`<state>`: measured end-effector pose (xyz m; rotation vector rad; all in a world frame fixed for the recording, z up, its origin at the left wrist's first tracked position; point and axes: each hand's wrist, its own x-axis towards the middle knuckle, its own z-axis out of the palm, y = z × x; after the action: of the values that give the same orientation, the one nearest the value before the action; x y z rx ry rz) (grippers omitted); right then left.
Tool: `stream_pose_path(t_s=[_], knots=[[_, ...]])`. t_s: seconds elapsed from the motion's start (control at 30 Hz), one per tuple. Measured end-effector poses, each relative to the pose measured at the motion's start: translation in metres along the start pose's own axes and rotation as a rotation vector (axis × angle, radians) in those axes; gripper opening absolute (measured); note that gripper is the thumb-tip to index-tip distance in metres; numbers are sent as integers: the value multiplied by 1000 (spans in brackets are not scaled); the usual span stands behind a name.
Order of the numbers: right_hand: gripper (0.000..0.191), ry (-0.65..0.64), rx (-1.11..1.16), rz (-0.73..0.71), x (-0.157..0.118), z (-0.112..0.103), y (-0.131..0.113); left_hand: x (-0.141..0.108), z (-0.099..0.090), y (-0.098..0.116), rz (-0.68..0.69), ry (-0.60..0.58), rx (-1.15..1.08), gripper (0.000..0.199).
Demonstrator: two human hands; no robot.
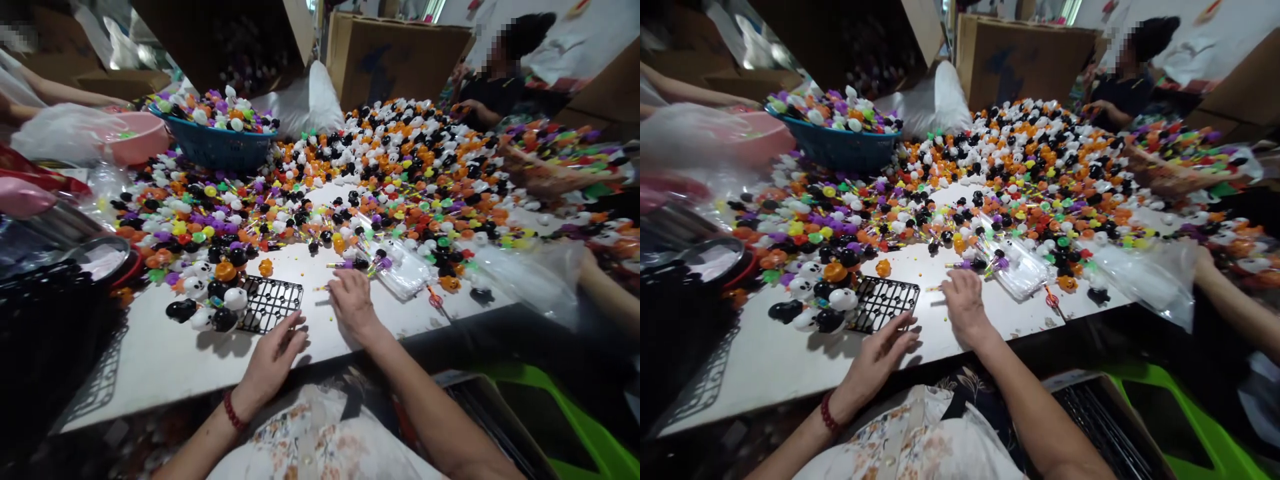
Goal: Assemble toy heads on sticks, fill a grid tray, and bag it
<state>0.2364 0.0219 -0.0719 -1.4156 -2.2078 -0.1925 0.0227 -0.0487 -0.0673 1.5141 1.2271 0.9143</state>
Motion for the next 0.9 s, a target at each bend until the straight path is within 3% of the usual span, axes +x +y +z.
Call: stream_pose_path(t_s=[0.07,0.1,0.2,0.3,0.37,0.47,0.57,0.73,0.9], knots=[[22,65,85,-141,-1,1,-26,9,6,2,-217,48,-330,44],[23,98,123,-190,-2,1,-37,13,8,2,-262,66,-448,43],[27,165,246,-225,-4,1,-56,24,9,2,-274,112,-678,35],[29,182,411,-76,-4,-3,-58,26,7,1,-322,204,-916,32],[22,169,565,85,-3,-4,-56,24,5,1,-361,224,-1073,29],[14,17,849,325,-1,-2,-59,21,7,3,-362,182,-1232,23],[24,-157,1099,491,3,5,-68,19,12,6,-345,165,-1276,24],[48,-278,1438,734,12,12,-81,16,23,8,-255,281,-1076,35],[53,-265,1441,797,17,21,-81,14,27,-3,-197,436,-842,32]])
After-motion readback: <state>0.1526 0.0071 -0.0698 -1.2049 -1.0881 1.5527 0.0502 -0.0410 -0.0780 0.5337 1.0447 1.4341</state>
